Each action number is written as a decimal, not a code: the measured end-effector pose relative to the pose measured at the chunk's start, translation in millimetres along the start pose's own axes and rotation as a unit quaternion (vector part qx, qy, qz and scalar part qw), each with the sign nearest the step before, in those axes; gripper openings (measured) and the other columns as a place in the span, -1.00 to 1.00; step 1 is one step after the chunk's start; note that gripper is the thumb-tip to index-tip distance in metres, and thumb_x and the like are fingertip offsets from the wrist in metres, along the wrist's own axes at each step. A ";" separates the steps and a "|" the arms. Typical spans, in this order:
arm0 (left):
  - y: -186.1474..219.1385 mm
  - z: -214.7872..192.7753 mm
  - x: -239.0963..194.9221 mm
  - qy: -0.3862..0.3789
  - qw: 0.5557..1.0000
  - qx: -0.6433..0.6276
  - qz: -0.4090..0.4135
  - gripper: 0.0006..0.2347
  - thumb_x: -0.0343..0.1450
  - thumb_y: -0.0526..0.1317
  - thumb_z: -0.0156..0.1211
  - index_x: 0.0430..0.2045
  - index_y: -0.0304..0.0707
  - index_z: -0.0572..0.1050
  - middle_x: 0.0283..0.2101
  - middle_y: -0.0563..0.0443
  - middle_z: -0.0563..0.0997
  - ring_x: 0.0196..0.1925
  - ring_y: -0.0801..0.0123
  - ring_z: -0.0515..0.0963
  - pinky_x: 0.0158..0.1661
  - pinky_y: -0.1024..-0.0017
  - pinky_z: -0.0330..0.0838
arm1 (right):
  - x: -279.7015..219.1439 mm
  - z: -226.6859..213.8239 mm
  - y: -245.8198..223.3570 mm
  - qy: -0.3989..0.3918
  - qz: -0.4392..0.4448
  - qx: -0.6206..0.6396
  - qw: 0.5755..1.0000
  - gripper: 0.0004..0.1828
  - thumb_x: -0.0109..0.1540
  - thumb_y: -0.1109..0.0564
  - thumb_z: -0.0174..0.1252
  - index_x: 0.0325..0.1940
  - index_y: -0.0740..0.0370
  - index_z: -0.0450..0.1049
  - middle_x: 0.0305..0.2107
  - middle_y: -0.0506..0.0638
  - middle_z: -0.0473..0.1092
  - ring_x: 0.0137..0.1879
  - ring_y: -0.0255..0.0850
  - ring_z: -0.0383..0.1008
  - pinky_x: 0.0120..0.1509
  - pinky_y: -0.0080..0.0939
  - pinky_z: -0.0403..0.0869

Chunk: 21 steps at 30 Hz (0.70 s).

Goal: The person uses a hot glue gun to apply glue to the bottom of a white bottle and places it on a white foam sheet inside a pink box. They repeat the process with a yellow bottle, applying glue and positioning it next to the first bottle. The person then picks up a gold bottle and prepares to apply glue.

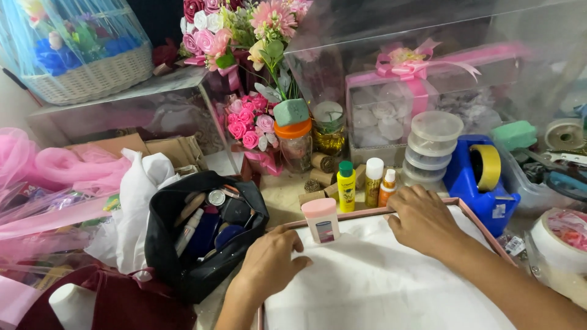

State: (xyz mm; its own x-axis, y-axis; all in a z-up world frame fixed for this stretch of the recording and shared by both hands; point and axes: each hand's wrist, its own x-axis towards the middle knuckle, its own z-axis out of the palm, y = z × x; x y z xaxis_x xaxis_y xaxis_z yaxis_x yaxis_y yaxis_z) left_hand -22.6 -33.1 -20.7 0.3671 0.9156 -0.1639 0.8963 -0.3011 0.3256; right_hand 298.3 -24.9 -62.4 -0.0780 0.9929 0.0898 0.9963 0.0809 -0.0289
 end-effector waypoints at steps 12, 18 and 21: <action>39.7 60.3 0.5 -0.152 0.980 0.028 0.126 -0.65 0.30 -0.01 0.39 -0.09 0.01 0.51 -0.03 0.03 0.52 -0.05 0.07 0.57 -0.06 0.18 0.40 | -6.2 21.9 -6.8 -0.041 -0.184 0.098 0.977 -0.68 0.17 0.22 0.13 -0.05 -0.09 0.55 -0.10 -0.09 0.34 0.11 -0.09 0.35 0.17 0.03 0.36; 21.4 95.9 11.6 -0.074 0.974 -0.003 0.215 -0.95 0.34 -0.14 0.32 -0.44 0.01 0.59 -0.30 0.07 0.55 -0.35 0.06 0.58 -0.25 0.20 0.44 | -2.2 28.3 -5.8 0.009 -0.235 0.064 0.970 -0.83 0.10 0.32 0.11 -0.36 0.04 0.38 -0.19 -0.06 0.35 -0.01 -0.06 0.35 0.01 -0.02 0.39; 22.8 89.2 10.1 -0.086 0.968 -0.014 0.235 -0.95 0.38 -0.15 0.29 -0.42 -0.01 0.59 -0.28 0.09 0.55 -0.28 0.12 0.58 -0.23 0.21 0.43 | -2.5 23.5 -8.5 -0.028 -0.203 -0.002 0.979 -0.84 0.19 0.29 0.04 -0.29 0.02 0.37 -0.18 -0.07 0.30 -0.03 -0.04 0.30 0.02 -0.02 0.33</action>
State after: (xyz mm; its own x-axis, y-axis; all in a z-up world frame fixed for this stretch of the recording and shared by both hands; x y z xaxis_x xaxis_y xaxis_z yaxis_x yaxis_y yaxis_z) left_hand 23.7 -54.5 -98.0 0.7706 0.6208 -0.1440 0.6142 -0.6633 0.4274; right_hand 289.2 -26.0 -85.7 -0.4698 0.8820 0.0376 0.8826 0.4701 0.0015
